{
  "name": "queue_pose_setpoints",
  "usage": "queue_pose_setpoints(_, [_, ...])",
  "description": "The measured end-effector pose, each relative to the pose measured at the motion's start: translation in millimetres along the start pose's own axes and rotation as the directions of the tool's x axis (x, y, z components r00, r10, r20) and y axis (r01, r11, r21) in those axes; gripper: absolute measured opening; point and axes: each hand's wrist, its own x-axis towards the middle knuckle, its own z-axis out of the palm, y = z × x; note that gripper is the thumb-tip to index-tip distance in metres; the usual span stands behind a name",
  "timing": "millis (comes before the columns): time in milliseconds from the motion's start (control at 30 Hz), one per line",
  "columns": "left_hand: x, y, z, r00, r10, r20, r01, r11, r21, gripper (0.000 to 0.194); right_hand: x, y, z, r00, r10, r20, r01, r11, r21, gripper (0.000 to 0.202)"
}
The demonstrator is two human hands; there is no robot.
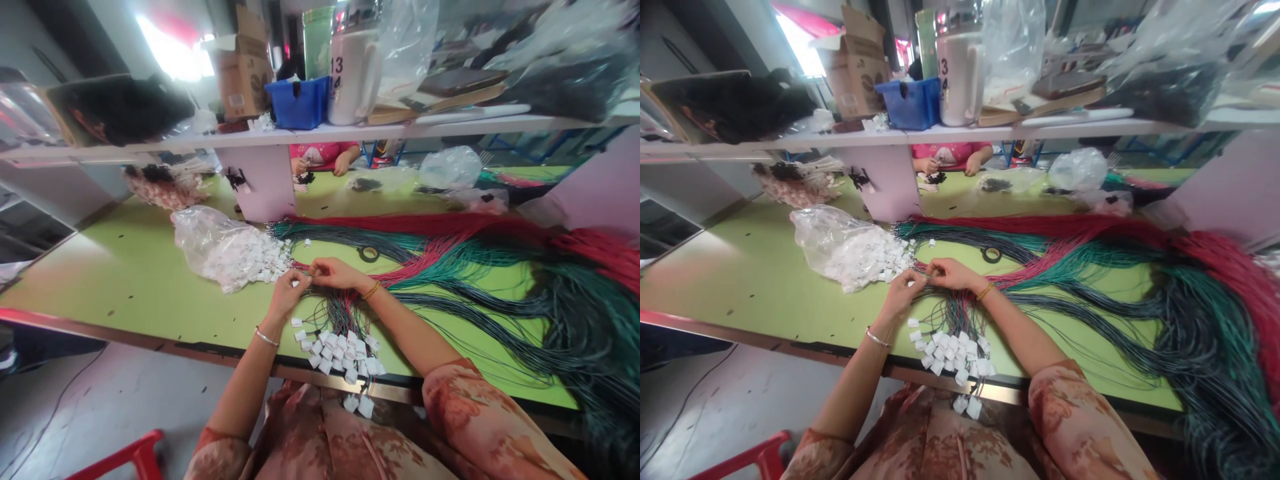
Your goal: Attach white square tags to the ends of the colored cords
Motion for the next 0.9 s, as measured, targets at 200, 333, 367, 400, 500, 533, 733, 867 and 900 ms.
queue_pose_setpoints(200, [10.1, 2.4, -0.8, 0.954, -0.112, 0.279, 0.058, 0.979, 0.195, 0.016, 0.2, 12.1, -23.5, 0.999, 0.014, 0.052, -0.014, 1.0, -0.007, 0.025])
queue_pose_setpoints(333, [12.5, -6.0, -1.1, 0.959, -0.153, 0.238, 0.134, 0.987, 0.092, 0.024, 7.5, 13.9, -56.2, 0.967, 0.098, -0.236, -0.117, 0.991, -0.068, 0.03])
queue_pose_setpoints(367, [12.7, -8.4, -1.6, 0.961, -0.16, 0.226, 0.15, 0.987, 0.059, 0.026, 7.4, 14.6, -66.9, 0.933, 0.134, -0.333, -0.186, 0.974, -0.13, 0.03])
queue_pose_setpoints(400, [12.9, -10.8, -2.1, 0.963, -0.166, 0.213, 0.164, 0.986, 0.028, 0.028, 5.7, 15.5, -77.1, 0.897, 0.17, -0.408, -0.277, 0.936, -0.22, 0.029])
queue_pose_setpoints(500, [13.7, -16.8, -3.1, 0.968, -0.185, 0.167, 0.197, 0.979, -0.059, 0.03, -8.9, 21.1, -97.6, 0.81, 0.329, -0.486, -0.568, 0.647, -0.509, 0.023])
queue_pose_setpoints(533, [14.0, -18.3, -3.1, 0.97, -0.186, 0.154, 0.2, 0.977, -0.078, 0.031, -15.8, 23.7, -99.7, 0.775, 0.389, -0.497, -0.63, 0.527, -0.57, 0.023])
queue_pose_setpoints(733, [13.6, -21.1, 0.5, 0.985, -0.126, 0.12, 0.135, 0.988, -0.072, 0.022, -45.6, 27.0, -82.4, 0.764, 0.371, -0.527, -0.645, 0.439, -0.626, 0.021])
queue_pose_setpoints(867, [11.7, -20.5, 4.8, 0.993, -0.101, 0.056, 0.107, 0.989, -0.103, 0.017, -40.5, -0.8, -58.1, 0.872, 0.207, -0.443, -0.361, 0.884, -0.297, 0.033])
queue_pose_setpoints(900, [11.2, -20.2, 6.0, 0.993, -0.109, 0.055, 0.115, 0.987, -0.11, 0.018, -37.8, -9.5, -49.6, 0.912, 0.172, -0.374, -0.244, 0.957, -0.155, 0.036])
